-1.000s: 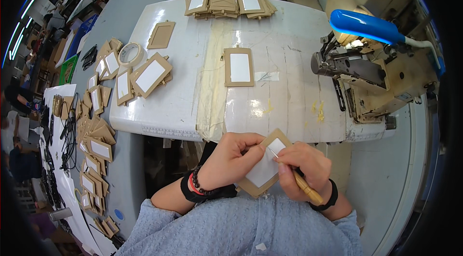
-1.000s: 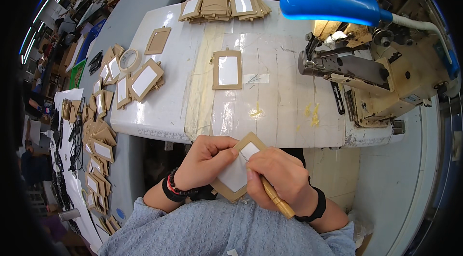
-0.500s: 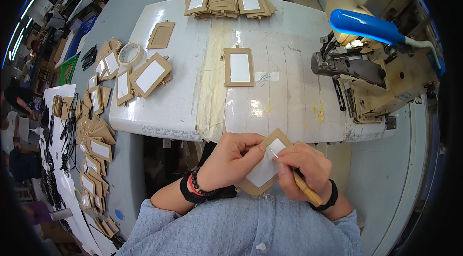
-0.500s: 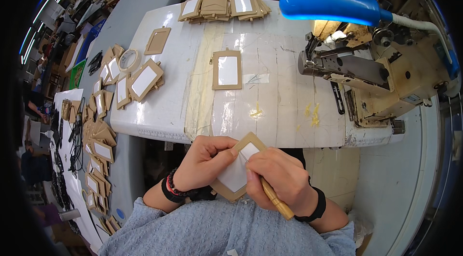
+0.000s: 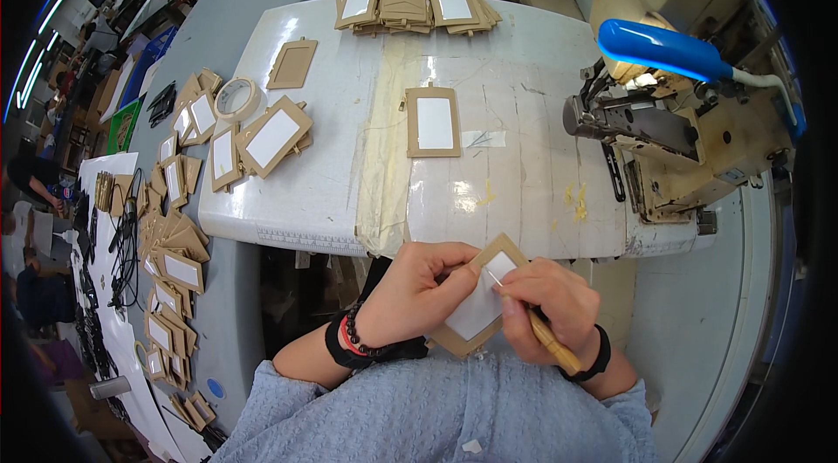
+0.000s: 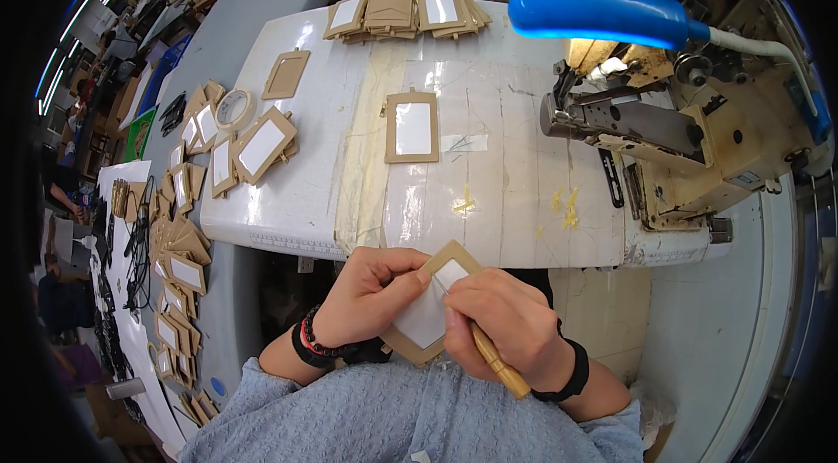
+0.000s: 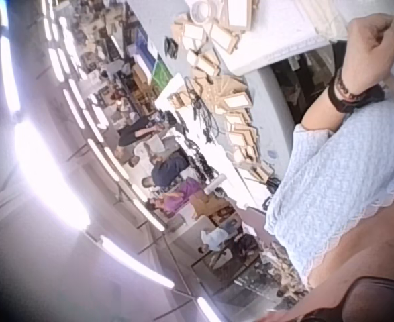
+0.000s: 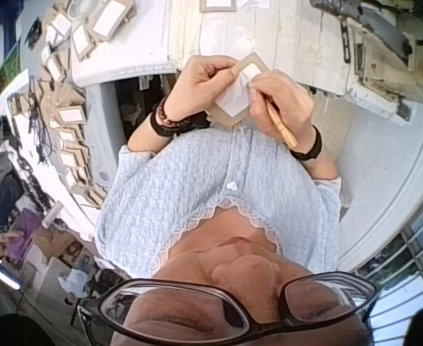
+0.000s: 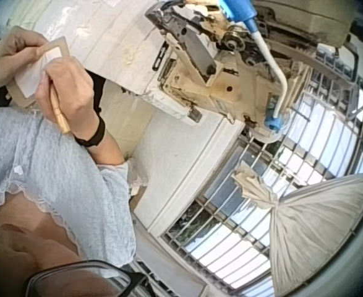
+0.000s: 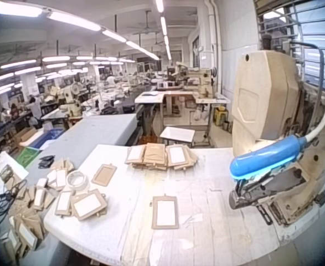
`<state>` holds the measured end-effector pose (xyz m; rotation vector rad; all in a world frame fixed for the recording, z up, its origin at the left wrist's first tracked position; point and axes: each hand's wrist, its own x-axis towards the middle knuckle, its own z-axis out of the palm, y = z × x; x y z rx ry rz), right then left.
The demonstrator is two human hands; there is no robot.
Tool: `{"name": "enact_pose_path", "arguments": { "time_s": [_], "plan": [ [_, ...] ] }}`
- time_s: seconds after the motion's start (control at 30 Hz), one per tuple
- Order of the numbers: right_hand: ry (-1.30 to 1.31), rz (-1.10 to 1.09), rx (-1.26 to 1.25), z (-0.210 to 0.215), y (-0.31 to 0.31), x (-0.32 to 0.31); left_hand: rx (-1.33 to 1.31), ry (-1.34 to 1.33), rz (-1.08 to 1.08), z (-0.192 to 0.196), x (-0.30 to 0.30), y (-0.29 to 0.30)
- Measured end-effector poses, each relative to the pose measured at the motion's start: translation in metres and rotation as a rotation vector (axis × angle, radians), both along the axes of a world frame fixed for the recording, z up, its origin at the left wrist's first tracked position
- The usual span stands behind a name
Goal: The person assembles small cardboard card holders by inserting white cards into the slots. They use a wooden tool to press the cards firmly into place and then stack the finished units on the table.
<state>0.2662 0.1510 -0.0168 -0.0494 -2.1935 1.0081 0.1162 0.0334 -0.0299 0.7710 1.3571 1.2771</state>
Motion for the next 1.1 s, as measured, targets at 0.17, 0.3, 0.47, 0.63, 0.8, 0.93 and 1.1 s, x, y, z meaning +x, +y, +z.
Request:
{"name": "enact_pose_path", "arguments": {
  "time_s": [0.17,0.3,0.47,0.63,0.8,0.93,1.1],
  "plan": [
    [-0.006,0.006,0.008,0.0,-0.001,-0.001,0.007,-0.014,0.011,0.002,0.0,0.0],
    [-0.016,0.009,0.029,0.001,-0.001,0.0,-0.005,0.009,0.008,0.002,0.001,0.0],
    [-0.07,0.008,0.038,0.003,-0.002,-0.001,0.018,0.046,0.022,-0.006,0.001,0.0],
    [-0.233,-0.011,-0.113,0.012,0.001,-0.003,0.013,0.147,-0.052,-0.009,0.002,-0.001],
    [-0.504,0.024,-0.507,0.016,0.014,-0.006,-0.069,0.399,-0.142,-0.003,0.001,0.0],
    [-0.168,0.075,-0.185,-0.003,0.007,-0.01,-0.003,0.37,0.061,-0.006,0.001,0.006],
    [-0.109,0.053,0.107,-0.024,0.007,-0.013,-0.051,0.391,0.03,-0.006,-0.004,0.01]
  ]
}}
